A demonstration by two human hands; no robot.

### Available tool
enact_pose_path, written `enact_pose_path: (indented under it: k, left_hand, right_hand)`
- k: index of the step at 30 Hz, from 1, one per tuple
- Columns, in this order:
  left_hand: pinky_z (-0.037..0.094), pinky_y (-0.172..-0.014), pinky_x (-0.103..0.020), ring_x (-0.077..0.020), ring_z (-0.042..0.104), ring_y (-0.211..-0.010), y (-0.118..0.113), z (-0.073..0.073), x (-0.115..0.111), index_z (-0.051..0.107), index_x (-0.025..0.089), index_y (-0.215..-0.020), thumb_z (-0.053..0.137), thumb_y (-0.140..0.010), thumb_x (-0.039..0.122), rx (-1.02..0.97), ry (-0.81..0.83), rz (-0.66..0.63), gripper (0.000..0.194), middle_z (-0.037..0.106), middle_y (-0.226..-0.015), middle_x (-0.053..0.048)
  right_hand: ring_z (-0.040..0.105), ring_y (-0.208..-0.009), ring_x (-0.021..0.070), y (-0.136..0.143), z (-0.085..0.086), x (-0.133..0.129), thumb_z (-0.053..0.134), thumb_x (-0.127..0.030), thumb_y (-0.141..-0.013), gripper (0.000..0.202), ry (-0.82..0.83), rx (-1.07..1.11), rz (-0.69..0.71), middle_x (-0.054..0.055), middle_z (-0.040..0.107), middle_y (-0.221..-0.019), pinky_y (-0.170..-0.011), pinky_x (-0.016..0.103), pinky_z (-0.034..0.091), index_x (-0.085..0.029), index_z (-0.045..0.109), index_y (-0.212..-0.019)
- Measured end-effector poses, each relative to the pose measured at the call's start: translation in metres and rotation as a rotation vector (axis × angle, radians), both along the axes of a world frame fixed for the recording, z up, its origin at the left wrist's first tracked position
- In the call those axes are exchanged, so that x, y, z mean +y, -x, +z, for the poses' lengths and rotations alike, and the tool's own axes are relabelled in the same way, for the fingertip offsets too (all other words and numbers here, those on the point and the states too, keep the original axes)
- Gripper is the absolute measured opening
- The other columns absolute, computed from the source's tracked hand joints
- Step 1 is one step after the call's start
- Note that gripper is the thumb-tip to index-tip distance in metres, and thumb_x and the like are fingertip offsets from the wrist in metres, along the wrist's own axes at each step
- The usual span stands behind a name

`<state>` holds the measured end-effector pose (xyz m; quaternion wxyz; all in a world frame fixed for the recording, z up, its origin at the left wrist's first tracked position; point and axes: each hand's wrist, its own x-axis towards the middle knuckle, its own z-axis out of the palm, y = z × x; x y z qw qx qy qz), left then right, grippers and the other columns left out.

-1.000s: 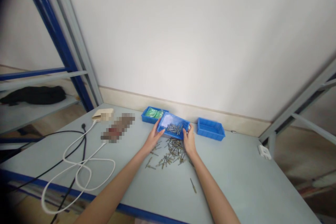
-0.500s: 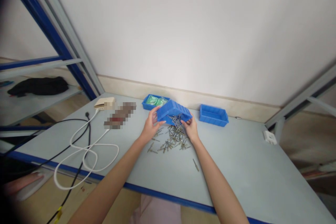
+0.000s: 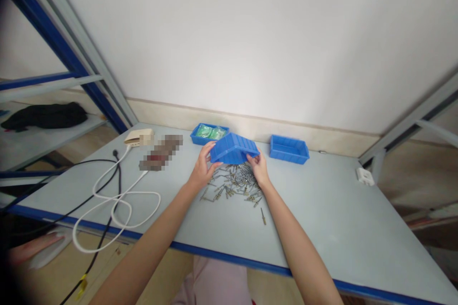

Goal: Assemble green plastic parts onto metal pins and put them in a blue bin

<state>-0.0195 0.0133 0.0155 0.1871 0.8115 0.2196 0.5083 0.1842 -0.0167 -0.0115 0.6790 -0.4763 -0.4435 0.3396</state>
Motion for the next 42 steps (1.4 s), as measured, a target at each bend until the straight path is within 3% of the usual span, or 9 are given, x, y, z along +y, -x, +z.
enact_pose_path:
  k: [7, 11, 15, 18, 22, 27, 32, 35, 42]
  left_hand:
    - [0.042, -0.096, -0.046, -0.0276, 0.033, -0.129, 0.002, 0.001, 0.001, 0.018, 0.024, -0.136, 0.048, -0.087, 0.034, 0.066, -0.157, -0.052, 0.058, 0.031, -0.138, -0.018]
    - [0.037, -0.1, -0.045, -0.0271, 0.027, -0.133, -0.001, 0.0, 0.001, 0.003, 0.026, -0.141, 0.046, -0.087, 0.041, 0.004, 0.005, -0.061, 0.071, 0.019, -0.146, -0.017]
    - [0.019, -0.111, -0.046, -0.0276, 0.009, -0.138, -0.006, -0.011, 0.012, -0.002, 0.022, -0.144, 0.036, -0.084, 0.059, 0.037, 0.198, -0.023, 0.081, 0.002, -0.151, -0.014]
    - [0.007, -0.113, -0.046, -0.0256, 0.006, -0.139, -0.01, -0.023, 0.019, 0.011, 0.017, -0.144, 0.023, -0.086, 0.062, 0.31, 0.334, -0.007, 0.074, 0.009, -0.151, -0.012]
    - [0.008, -0.113, -0.043, -0.0214, 0.012, -0.139, -0.013, -0.029, 0.017, 0.022, 0.018, -0.142, 0.022, -0.088, 0.06, 0.582, 0.384, -0.03, 0.069, 0.018, -0.15, -0.01]
    - [0.011, -0.114, -0.04, -0.0191, 0.022, -0.136, -0.012, -0.019, 0.009, 0.035, 0.02, -0.137, 0.026, -0.087, 0.061, 0.647, 0.349, -0.103, 0.065, 0.032, -0.145, -0.005]
    - [0.013, -0.114, -0.037, -0.0175, 0.028, -0.134, -0.012, -0.013, 0.005, 0.039, 0.022, -0.135, 0.028, -0.087, 0.06, 0.617, 0.362, -0.173, 0.062, 0.037, -0.142, -0.003]
    - [0.015, -0.114, -0.036, -0.0179, 0.026, -0.135, -0.013, -0.012, 0.005, 0.04, 0.023, -0.134, 0.029, -0.086, 0.061, 0.595, 0.371, -0.161, 0.062, 0.033, -0.144, -0.003]
    - [0.01, -0.114, -0.04, -0.0193, 0.016, -0.138, -0.014, -0.016, 0.005, 0.033, 0.021, -0.138, 0.026, -0.086, 0.061, 0.638, 0.345, -0.111, 0.066, 0.024, -0.148, -0.006]
  right_hand:
    - [0.059, -0.096, 0.0187, -0.003, 0.001, -0.003, 0.064, -0.036, -0.07, 0.045, 0.005, 0.016, -0.005, 0.004, 0.064, -0.105, -0.086, 0.037, 0.049, -0.024, 0.055, -0.112]
    - [0.061, -0.09, 0.0185, 0.0, 0.001, -0.002, 0.063, -0.037, -0.069, 0.046, 0.021, 0.032, -0.049, 0.004, 0.065, -0.102, -0.083, 0.036, 0.051, -0.022, 0.055, -0.111]
    - [0.064, -0.076, 0.019, 0.001, 0.007, 0.004, 0.063, -0.04, -0.067, 0.045, 0.091, -0.011, -0.189, 0.004, 0.069, -0.085, -0.07, 0.034, 0.055, -0.017, 0.057, -0.105]
    - [0.064, -0.071, 0.0186, -0.008, 0.021, 0.009, 0.064, -0.039, -0.066, 0.046, 0.133, -0.075, -0.312, 0.004, 0.069, -0.079, -0.064, 0.031, 0.055, -0.013, 0.06, -0.103]
    - [0.064, -0.065, 0.0176, -0.035, 0.049, 0.014, 0.067, -0.032, -0.065, 0.047, 0.273, -0.259, -0.497, 0.007, 0.07, -0.078, -0.059, 0.029, 0.054, -0.009, 0.062, -0.107]
    - [0.063, -0.058, 0.0147, -0.069, 0.074, 0.024, 0.062, -0.03, -0.074, 0.039, 0.444, -0.617, -0.485, 0.01, 0.071, -0.076, -0.055, 0.024, 0.051, -0.009, 0.064, -0.107]
    - [0.062, -0.053, 0.0132, -0.076, 0.075, 0.038, 0.058, -0.026, -0.079, 0.036, 0.598, -0.811, -0.404, 0.008, 0.07, -0.072, -0.052, 0.022, 0.048, -0.007, 0.062, -0.109]
    - [0.064, -0.062, 0.0159, -0.07, 0.069, 0.043, 0.059, -0.023, -0.078, 0.032, 0.607, -0.887, -0.385, 0.009, 0.069, -0.074, -0.061, 0.024, 0.048, -0.007, 0.064, -0.106]
    - [0.05, -0.107, 0.0268, -0.044, 0.066, 0.041, 0.043, -0.011, -0.083, 0.038, 0.459, -1.215, -0.536, 0.02, 0.054, -0.118, -0.087, 0.036, 0.039, -0.009, 0.052, -0.12]
